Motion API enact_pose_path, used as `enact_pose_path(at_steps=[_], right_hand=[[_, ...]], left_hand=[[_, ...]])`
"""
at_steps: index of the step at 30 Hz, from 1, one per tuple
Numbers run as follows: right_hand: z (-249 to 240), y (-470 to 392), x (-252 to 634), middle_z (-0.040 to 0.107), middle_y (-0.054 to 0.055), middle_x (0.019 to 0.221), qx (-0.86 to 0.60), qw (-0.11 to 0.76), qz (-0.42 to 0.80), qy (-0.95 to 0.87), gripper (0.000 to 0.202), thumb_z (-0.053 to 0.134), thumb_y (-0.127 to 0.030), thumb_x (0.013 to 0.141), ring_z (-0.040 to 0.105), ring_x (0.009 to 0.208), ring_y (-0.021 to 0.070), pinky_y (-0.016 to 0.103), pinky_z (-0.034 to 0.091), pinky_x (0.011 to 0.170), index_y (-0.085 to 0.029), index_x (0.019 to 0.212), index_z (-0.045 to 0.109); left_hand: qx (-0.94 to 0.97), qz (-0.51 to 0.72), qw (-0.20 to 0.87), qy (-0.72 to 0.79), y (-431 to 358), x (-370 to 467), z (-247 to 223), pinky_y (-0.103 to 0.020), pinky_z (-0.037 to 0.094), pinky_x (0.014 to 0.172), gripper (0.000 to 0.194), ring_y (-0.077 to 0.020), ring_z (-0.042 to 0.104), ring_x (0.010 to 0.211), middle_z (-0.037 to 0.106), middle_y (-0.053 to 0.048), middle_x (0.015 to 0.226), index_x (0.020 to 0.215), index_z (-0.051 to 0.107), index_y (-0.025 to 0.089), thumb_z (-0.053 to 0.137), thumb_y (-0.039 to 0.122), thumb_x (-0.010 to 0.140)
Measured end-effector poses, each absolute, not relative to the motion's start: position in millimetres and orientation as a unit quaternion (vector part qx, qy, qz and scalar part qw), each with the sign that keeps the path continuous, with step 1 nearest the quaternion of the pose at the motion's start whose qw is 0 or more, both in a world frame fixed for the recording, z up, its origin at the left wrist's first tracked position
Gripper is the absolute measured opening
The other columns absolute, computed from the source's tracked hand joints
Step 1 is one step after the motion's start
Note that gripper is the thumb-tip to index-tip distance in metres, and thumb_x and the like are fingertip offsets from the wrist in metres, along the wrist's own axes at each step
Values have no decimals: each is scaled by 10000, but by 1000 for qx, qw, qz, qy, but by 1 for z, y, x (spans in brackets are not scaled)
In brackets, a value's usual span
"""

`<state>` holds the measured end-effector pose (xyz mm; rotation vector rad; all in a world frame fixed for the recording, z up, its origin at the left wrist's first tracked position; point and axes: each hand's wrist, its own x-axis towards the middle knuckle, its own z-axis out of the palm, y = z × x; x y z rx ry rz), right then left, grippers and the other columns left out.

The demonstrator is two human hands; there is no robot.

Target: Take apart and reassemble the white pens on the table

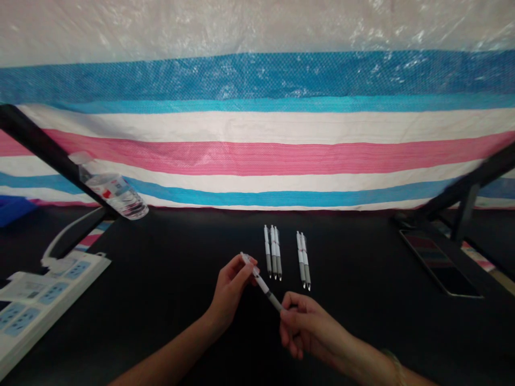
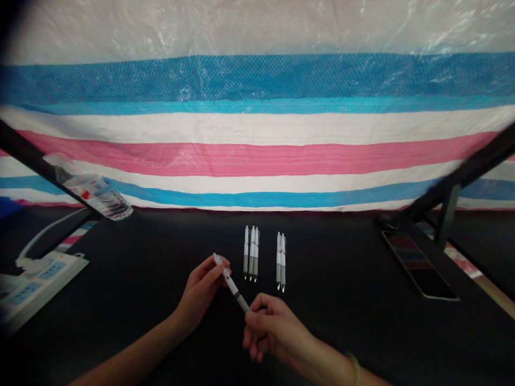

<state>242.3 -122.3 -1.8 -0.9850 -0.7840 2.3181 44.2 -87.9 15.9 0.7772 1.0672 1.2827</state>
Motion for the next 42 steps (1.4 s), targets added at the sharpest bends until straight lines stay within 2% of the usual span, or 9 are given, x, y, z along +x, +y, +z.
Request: enact_pose_path(at_steps=[6, 10, 13, 20, 26, 30, 33, 36, 42], right_hand=[[-8, -122, 242, 694, 45, 640, -324, 231, 872, -286, 470, 681, -600, 828, 597, 444, 125, 194, 397, 431, -175, 914, 501], [-4, -122, 242, 707, 70, 671, -318, 220, 870, -306, 490, 619, -618, 866, 614, 480, 134, 201, 419, 446, -148, 970, 531], [0, -122, 241, 720, 67, 702, -323, 221, 863, -320, 493, 600, -614, 880, 639, 515, 143, 199, 439, 454, -163, 1049, 491], [-7, -125, 239, 704, 15, 644, -339, 234, 850, -328, 498, 641, -645, 838, 593, 459, 113, 176, 406, 429, -229, 924, 380], [-17, -124, 241, 636, -1, 510, -326, 216, 862, -323, 533, 556, -713, 844, 518, 370, 109, 175, 330, 381, -189, 912, 483], [-8, -122, 241, 636, 16, 505, -338, 212, 858, -324, 536, 548, -679, 869, 509, 366, 96, 174, 297, 378, -145, 904, 551], [-1, -121, 241, 693, 22, 585, -348, 230, 850, -323, 503, 637, -636, 839, 518, 376, 94, 167, 312, 375, -176, 994, 504], [0, -121, 241, 693, 0, 586, -362, 242, 838, -328, 476, 757, -546, 777, 505, 369, 83, 150, 303, 355, -217, 906, 438], [-3, -121, 241, 658, 30, 539, -362, 233, 850, -304, 554, 592, -692, 827, 499, 366, 85, 159, 321, 348, -149, 921, 534]], left_hand=[[318, 556, 621, 452, -88, 45, 16, -244, 462, 622, 180, -140, 563, 668, 637, -28, 753, 829, 724, 166, 767, 336, 790], [307, 558, 625, 451, -87, 45, 15, -238, 467, 599, 182, -135, 562, 648, 633, -26, 739, 826, 721, 159, 774, 327, 780], [305, 569, 614, 454, -87, 45, 13, -242, 489, 619, 177, -144, 576, 682, 639, -31, 759, 844, 725, 158, 767, 322, 792], [305, 570, 617, 449, -88, 45, 12, -240, 505, 622, 171, -149, 582, 713, 641, -34, 781, 856, 718, 160, 760, 318, 806], [304, 560, 632, 441, -91, 46, 14, -253, 521, 642, 194, -153, 589, 720, 644, -38, 785, 874, 721, 148, 755, 329, 812], [306, 558, 635, 438, -92, 47, 14, -251, 522, 636, 188, -152, 594, 714, 647, -40, 777, 867, 721, 141, 749, 320, 815], [303, 567, 626, 442, -90, 46, 13, -250, 527, 640, 181, -158, 595, 735, 650, -38, 779, 865, 724, 148, 747, 319, 814], [300, 576, 616, 445, -89, 45, 12, -252, 535, 646, 181, -163, 596, 760, 650, -36, 793, 864, 727, 152, 747, 325, 812], [301, 574, 618, 445, -89, 44, 10, -258, 541, 638, 198, -165, 597, 750, 652, -38, 782, 865, 729, 149, 752, 336, 804]])
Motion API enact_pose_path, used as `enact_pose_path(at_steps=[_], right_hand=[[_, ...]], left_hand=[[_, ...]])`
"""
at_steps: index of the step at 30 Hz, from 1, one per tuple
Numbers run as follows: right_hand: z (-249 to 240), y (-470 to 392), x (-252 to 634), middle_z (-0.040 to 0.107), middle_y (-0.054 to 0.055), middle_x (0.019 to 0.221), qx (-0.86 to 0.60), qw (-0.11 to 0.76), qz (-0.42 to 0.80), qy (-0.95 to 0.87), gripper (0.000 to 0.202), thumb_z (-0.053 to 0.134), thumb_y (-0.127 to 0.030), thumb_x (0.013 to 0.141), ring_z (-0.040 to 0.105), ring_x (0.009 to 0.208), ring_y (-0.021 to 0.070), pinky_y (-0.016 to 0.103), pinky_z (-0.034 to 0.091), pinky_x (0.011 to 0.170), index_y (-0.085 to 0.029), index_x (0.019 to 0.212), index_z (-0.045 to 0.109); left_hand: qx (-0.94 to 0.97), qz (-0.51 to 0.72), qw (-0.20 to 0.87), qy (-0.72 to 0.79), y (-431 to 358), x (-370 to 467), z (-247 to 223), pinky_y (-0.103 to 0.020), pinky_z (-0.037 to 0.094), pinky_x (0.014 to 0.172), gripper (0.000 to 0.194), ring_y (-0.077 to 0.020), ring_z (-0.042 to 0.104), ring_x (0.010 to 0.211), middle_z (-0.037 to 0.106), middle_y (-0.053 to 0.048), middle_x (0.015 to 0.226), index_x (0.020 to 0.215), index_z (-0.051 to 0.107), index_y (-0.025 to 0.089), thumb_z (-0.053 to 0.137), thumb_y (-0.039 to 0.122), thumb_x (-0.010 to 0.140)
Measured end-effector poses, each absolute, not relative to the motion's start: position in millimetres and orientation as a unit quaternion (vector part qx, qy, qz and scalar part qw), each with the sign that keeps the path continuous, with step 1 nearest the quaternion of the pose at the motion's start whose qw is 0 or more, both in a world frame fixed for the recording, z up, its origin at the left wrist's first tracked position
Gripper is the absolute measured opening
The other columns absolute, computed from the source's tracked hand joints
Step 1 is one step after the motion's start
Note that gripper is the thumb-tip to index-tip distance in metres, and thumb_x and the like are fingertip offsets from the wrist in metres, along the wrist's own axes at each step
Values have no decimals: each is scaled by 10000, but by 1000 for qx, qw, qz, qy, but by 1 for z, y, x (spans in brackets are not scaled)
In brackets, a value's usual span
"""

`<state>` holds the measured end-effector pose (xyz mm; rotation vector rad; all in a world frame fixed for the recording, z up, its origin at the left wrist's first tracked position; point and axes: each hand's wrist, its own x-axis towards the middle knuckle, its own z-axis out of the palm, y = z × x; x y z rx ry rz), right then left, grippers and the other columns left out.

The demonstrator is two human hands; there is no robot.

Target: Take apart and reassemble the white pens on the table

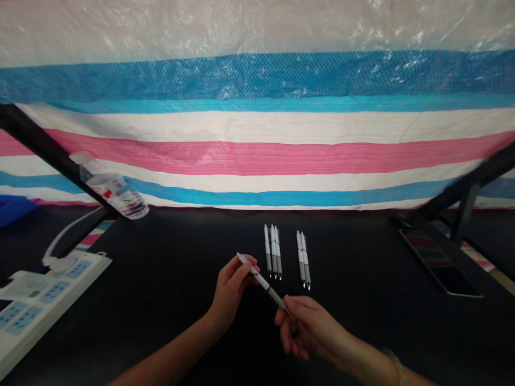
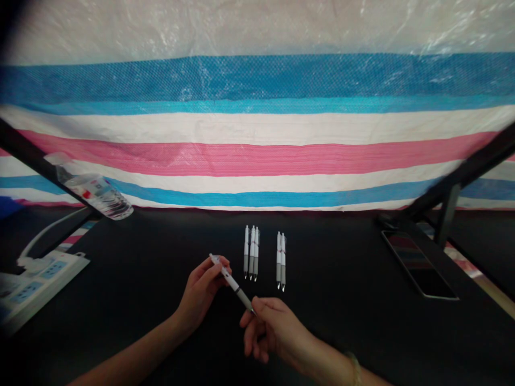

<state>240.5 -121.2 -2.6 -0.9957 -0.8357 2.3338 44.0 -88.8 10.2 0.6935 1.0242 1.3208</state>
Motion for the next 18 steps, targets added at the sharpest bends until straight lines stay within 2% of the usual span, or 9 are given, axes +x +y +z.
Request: enact_pose_path(at_steps=[2, 5, 8, 11, 15, 18], right_hand=[[-1, -121, 240, 675, 25, 583, -368, 239, 847, -302, 530, 637, -666, 814, 534, 396, 96, 160, 350, 358, -169, 950, 513], [0, -120, 240, 667, -16, 628, -377, 248, 837, -310, 486, 768, -561, 756, 548, 418, 94, 147, 345, 348, -213, 886, 453], [-2, -120, 241, 626, -20, 601, -367, 243, 846, -301, 484, 716, -611, 786, 533, 412, 88, 150, 341, 342, -191, 857, 487], [-4, -121, 241, 638, 6, 634, -357, 249, 854, -285, 523, 630, -663, 831, 571, 449, 106, 168, 396, 362, -158, 933, 539], [-1, -122, 241, 659, -9, 708, -368, 266, 839, -299, 454, 771, -538, 777, 584, 456, 101, 160, 407, 345, -194, 870, 489], [0, -121, 241, 619, -12, 633, -369, 254, 847, -285, 481, 731, -599, 787, 560, 435, 92, 152, 391, 335, -173, 815, 507]], left_hand=[[300, 575, 616, 447, -89, 44, 11, -260, 543, 640, 201, -168, 600, 753, 653, -40, 781, 858, 729, 147, 757, 336, 798], [296, 575, 616, 450, -90, 45, 12, -255, 540, 638, 200, -165, 602, 751, 656, -40, 781, 853, 729, 147, 764, 334, 792], [293, 574, 618, 450, -89, 45, 12, -250, 537, 632, 207, -162, 603, 740, 660, -39, 775, 850, 732, 146, 772, 337, 782], [293, 578, 617, 448, -88, 45, 12, -254, 541, 631, 215, -163, 604, 735, 660, -39, 768, 847, 733, 147, 775, 346, 779], [291, 581, 612, 450, -87, 44, 11, -255, 543, 638, 214, -166, 604, 747, 656, -39, 779, 853, 734, 149, 772, 347, 783], [290, 578, 614, 452, -88, 45, 11, -256, 545, 646, 205, -166, 601, 757, 656, -39, 786, 860, 734, 151, 765, 341, 791]])
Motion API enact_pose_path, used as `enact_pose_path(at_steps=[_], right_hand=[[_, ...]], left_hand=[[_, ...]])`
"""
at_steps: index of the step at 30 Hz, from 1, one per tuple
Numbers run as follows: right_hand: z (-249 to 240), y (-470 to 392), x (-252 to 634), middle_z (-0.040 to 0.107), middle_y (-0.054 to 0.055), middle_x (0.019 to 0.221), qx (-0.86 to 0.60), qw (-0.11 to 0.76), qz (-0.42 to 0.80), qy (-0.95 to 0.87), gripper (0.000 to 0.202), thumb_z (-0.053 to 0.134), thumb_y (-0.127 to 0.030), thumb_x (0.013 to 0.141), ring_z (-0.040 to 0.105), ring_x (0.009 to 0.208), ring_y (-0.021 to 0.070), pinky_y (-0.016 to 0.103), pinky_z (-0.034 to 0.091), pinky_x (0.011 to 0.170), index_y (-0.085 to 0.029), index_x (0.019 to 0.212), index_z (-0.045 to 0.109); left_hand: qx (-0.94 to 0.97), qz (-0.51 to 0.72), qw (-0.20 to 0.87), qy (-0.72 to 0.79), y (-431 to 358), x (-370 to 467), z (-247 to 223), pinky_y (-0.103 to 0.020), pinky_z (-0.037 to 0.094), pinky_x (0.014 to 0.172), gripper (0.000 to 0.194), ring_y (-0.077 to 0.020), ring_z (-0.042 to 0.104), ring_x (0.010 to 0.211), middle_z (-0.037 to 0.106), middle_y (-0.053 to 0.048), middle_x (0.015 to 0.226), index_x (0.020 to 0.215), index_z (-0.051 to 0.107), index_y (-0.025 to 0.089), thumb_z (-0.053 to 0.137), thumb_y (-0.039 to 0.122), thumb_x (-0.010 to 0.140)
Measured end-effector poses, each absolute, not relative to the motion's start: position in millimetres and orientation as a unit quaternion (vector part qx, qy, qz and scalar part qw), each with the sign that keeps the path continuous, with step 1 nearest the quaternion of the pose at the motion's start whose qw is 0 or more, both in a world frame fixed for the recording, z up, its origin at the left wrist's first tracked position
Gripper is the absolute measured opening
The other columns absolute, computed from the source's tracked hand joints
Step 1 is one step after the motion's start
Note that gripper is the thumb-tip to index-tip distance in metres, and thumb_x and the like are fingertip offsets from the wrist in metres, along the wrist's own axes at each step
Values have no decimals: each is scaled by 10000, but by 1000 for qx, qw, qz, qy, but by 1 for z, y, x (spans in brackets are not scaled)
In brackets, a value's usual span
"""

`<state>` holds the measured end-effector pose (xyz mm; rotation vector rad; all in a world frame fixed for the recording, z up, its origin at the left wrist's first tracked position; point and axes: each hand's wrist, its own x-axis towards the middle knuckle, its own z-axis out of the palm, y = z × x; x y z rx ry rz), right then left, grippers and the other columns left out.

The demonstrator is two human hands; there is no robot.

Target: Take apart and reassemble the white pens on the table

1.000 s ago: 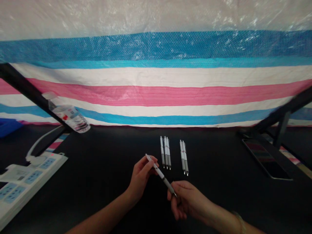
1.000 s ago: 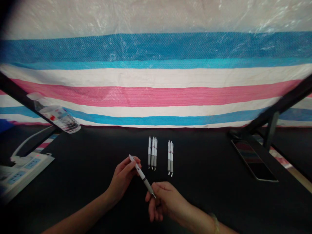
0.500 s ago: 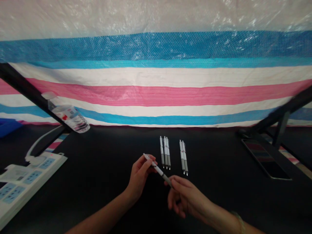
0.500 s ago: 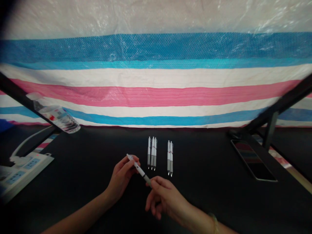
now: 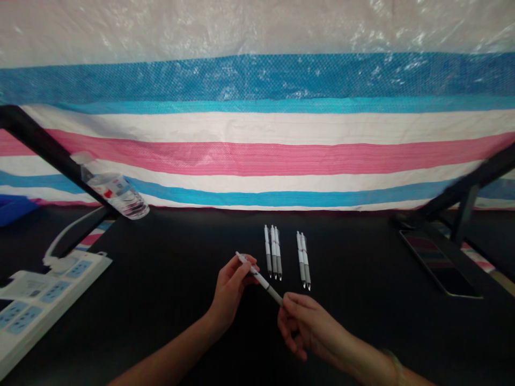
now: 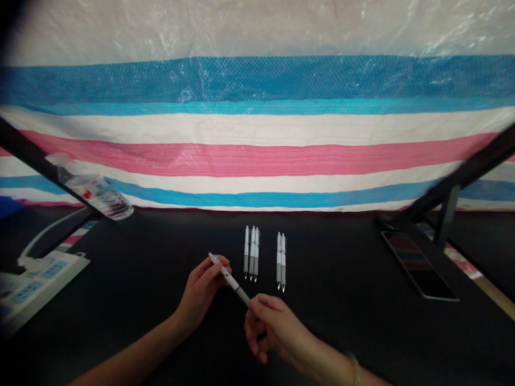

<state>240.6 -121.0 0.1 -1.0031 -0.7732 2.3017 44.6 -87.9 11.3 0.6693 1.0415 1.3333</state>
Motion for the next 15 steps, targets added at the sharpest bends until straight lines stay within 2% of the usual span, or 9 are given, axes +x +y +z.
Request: enact_pose_path(at_steps=[3, 5, 7, 10, 12, 15], right_hand=[[0, -120, 241, 628, 14, 644, -364, 254, 854, -273, 538, 649, -667, 820, 575, 457, 102, 166, 419, 357, -139, 880, 563], [0, -120, 240, 657, 22, 723, -362, 264, 847, -285, 485, 701, -608, 812, 593, 484, 107, 172, 428, 365, -157, 907, 548], [0, -120, 241, 655, 8, 741, -364, 270, 840, -299, 441, 753, -543, 794, 584, 478, 103, 167, 408, 354, -176, 857, 516], [0, -121, 241, 613, 6, 641, -357, 263, 843, -305, 468, 683, -590, 835, 543, 443, 90, 164, 376, 347, -164, 756, 506], [0, -121, 241, 626, 20, 666, -356, 262, 844, -303, 463, 653, -595, 857, 551, 456, 94, 171, 393, 364, -149, 807, 541], [-1, -121, 240, 653, 15, 767, -364, 273, 839, -299, 414, 719, -539, 829, 582, 480, 100, 170, 408, 374, -179, 899, 525]], left_hand=[[296, 578, 613, 449, -88, 45, 12, -258, 547, 652, 190, -167, 599, 762, 655, -37, 787, 856, 733, 156, 755, 336, 801], [299, 576, 614, 448, -88, 44, 12, -256, 547, 650, 180, -167, 601, 766, 656, -34, 789, 853, 733, 160, 748, 333, 807], [298, 576, 615, 448, -88, 44, 11, -259, 549, 654, 175, -169, 606, 770, 660, -34, 792, 853, 733, 162, 750, 330, 805], [290, 576, 618, 449, -87, 44, 11, -275, 556, 670, 189, -180, 623, 779, 675, -44, 799, 854, 735, 158, 766, 331, 786], [287, 578, 617, 451, -87, 45, 12, -279, 558, 670, 198, -185, 630, 781, 681, -49, 801, 853, 737, 153, 775, 332, 775], [290, 583, 609, 453, -87, 45, 14, -271, 556, 659, 199, -181, 629, 773, 678, -44, 791, 844, 738, 152, 779, 333, 770]])
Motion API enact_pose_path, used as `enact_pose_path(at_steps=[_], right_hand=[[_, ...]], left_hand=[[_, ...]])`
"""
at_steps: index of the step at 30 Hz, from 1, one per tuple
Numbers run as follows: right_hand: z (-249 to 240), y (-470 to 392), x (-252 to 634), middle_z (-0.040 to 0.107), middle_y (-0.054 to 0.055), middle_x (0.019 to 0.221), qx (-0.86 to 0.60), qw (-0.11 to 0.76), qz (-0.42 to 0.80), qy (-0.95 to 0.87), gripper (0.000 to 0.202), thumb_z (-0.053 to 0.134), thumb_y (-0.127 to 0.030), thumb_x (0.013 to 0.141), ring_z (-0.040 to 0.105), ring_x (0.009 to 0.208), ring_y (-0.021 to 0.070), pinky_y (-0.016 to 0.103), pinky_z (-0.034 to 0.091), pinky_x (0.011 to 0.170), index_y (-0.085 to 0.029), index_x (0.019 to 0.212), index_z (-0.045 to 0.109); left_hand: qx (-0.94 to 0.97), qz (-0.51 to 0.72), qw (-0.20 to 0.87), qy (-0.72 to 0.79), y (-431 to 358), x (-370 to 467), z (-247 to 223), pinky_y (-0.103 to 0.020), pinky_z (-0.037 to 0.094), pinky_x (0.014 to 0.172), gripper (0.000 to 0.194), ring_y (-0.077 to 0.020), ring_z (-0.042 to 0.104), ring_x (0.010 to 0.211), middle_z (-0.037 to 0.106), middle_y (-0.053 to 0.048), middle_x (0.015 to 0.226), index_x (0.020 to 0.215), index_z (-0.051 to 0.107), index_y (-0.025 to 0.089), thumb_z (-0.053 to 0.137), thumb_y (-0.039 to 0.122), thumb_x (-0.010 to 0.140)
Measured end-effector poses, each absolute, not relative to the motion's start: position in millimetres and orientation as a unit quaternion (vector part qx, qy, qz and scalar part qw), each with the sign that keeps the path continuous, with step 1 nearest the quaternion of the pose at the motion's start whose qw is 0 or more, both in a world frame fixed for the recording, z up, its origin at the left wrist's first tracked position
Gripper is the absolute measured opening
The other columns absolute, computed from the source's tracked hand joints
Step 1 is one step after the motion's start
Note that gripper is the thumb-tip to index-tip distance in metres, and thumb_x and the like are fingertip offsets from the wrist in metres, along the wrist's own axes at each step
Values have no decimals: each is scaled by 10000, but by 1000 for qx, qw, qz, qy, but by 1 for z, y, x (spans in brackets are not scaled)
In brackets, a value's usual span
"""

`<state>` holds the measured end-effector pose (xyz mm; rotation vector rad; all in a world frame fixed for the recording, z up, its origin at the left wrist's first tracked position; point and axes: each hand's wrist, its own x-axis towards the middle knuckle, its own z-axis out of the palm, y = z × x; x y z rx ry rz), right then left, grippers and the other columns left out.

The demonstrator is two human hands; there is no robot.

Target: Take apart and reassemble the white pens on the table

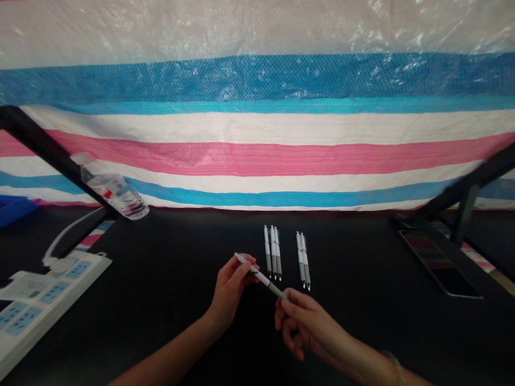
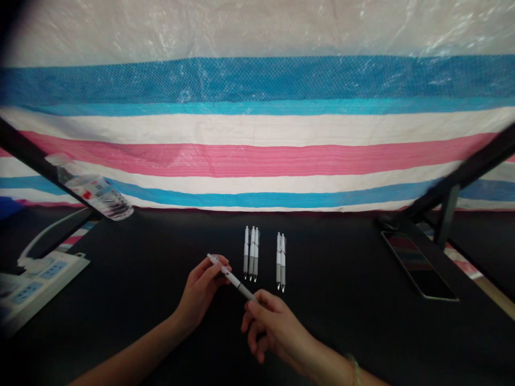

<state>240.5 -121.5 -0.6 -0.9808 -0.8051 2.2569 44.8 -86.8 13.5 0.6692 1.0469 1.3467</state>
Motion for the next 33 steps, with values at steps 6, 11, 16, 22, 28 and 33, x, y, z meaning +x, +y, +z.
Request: enact_pose_path(at_steps=[6, 11, 16, 22, 28, 33], right_hand=[[-3, -121, 240, 589, 16, 617, -339, 280, 848, -295, 544, 595, -669, 856, 522, 421, 94, 176, 347, 348, -161, 677, 515], [0, -121, 241, 620, 50, 630, -345, 250, 863, -271, 577, 533, -682, 874, 556, 457, 117, 189, 376, 370, -124, 748, 605], [-1, -121, 240, 629, 22, 632, -359, 277, 850, -268, 489, 645, -633, 839, 543, 433, 104, 171, 354, 352, -151, 804, 576], [0, -121, 240, 631, 49, 574, -366, 249, 847, -294, 605, 591, -706, 832, 517, 383, 86, 162, 344, 336, -107, 754, 619], [-3, -122, 241, 633, 27, 584, -359, 254, 849, -293, 505, 656, -645, 820, 520, 385, 91, 156, 334, 327, -148, 783, 569], [-8, -120, 242, 615, 29, 515, -350, 242, 858, -288, 560, 618, -703, 815, 465, 328, 78, 157, 257, 319, -157, 721, 539]], left_hand=[[290, 572, 626, 445, -87, 45, 14, -276, 563, 669, 214, -182, 636, 774, 694, -55, 801, 861, 738, 146, 782, 335, 769], [293, 568, 630, 442, -87, 45, 14, -259, 551, 636, 223, -177, 633, 758, 687, -51, 786, 851, 738, 149, 791, 348, 764], [308, 568, 622, 443, -89, 46, 16, -259, 546, 638, 208, -170, 619, 749, 676, -41, 784, 849, 738, 157, 773, 351, 785], [310, 565, 623, 444, -90, 46, 16, -263, 540, 639, 200, -174, 617, 748, 668, -40, 784, 850, 737, 159, 769, 347, 790], [304, 564, 624, 448, -88, 46, 18, -284, 540, 663, 215, -186, 624, 759, 670, -48, 790, 857, 737, 154, 780, 347, 775], [310, 559, 651, 409, -88, 48, 19, -319, 543, 756, 279, -202, 657, 807, 687, -57, 808, 976, 743, 148, 771, 365, 802]])
